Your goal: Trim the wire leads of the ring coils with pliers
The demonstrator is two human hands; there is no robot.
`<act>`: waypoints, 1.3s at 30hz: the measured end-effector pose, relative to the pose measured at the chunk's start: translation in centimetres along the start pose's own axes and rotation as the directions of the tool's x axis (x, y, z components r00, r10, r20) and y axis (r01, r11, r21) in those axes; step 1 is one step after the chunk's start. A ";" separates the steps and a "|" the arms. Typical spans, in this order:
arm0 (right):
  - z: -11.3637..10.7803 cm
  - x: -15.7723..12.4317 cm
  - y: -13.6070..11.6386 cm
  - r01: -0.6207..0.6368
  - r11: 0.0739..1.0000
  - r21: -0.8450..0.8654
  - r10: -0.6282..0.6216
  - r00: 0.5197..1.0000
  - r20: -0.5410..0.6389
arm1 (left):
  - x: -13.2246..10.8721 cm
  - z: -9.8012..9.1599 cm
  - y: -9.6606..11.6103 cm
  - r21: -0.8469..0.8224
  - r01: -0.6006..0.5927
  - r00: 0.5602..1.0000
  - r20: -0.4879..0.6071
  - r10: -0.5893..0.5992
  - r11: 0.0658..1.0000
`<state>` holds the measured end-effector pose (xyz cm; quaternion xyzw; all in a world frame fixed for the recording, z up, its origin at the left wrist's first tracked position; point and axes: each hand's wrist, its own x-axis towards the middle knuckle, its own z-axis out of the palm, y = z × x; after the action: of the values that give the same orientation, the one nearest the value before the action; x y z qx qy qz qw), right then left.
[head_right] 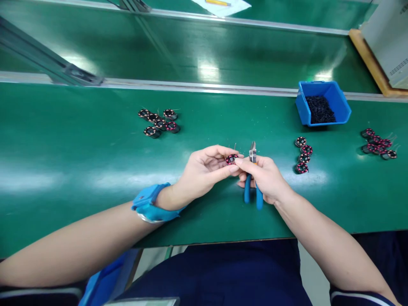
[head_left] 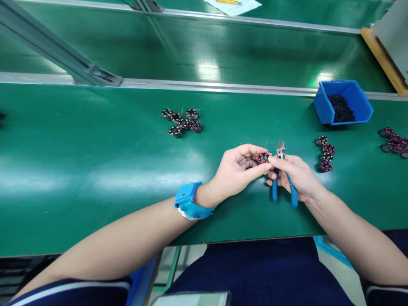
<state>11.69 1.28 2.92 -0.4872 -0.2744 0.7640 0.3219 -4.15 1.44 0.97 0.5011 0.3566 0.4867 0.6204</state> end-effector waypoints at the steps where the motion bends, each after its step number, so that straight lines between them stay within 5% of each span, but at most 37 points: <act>1: 0.0 -0.1 0.0 -0.004 1.000 -0.016 0.004 1.000 0.009 | 0.0 -0.2 0.1 -0.050 0.031 0.999 0.016 -0.030 0.998; 7: -0.7 -0.3 -0.2 -0.024 0.997 -0.080 0.029 0.998 0.063 | 0.1 -1.1 0.4 -0.154 0.161 0.986 0.064 -0.153 0.975; 15: -1.7 -0.5 -0.5 0.005 0.990 -0.143 0.003 0.998 0.056 | -0.2 -1.5 0.8 -0.026 0.226 0.968 0.115 -0.222 0.974; 18: -1.9 -0.5 -0.5 0.034 0.981 -0.189 -0.019 0.997 0.079 | -0.3 -2.1 1.3 0.257 0.080 0.993 0.069 -0.101 0.963; 22: -1.3 -0.6 -0.4 0.089 0.968 -0.235 -0.060 0.990 0.125 | -0.9 -4.7 1.9 0.712 -0.149 0.982 0.026 0.186 0.687; 28: 0.3 -1.0 -0.4 0.080 0.962 -0.262 -0.023 0.976 0.215 | -1.7 -10.7 1.7 0.916 0.008 0.946 -0.137 0.294 0.402; 35: 0.2 -2.3 -0.2 0.174 0.931 -0.321 -0.092 0.963 0.253 | -2.3 -12.2 1.1 0.908 0.099 0.888 -0.265 0.376 0.406; 39: -1.0 -2.2 0.4 0.222 0.888 -0.404 -0.114 0.955 0.275 | -2.5 -12.2 0.7 0.854 0.166 0.863 -0.367 0.347 0.493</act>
<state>13.19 -0.55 3.53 -0.4227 -0.5150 0.7075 0.2357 -16.36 2.45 -1.41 0.6191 0.6692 0.3853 0.1431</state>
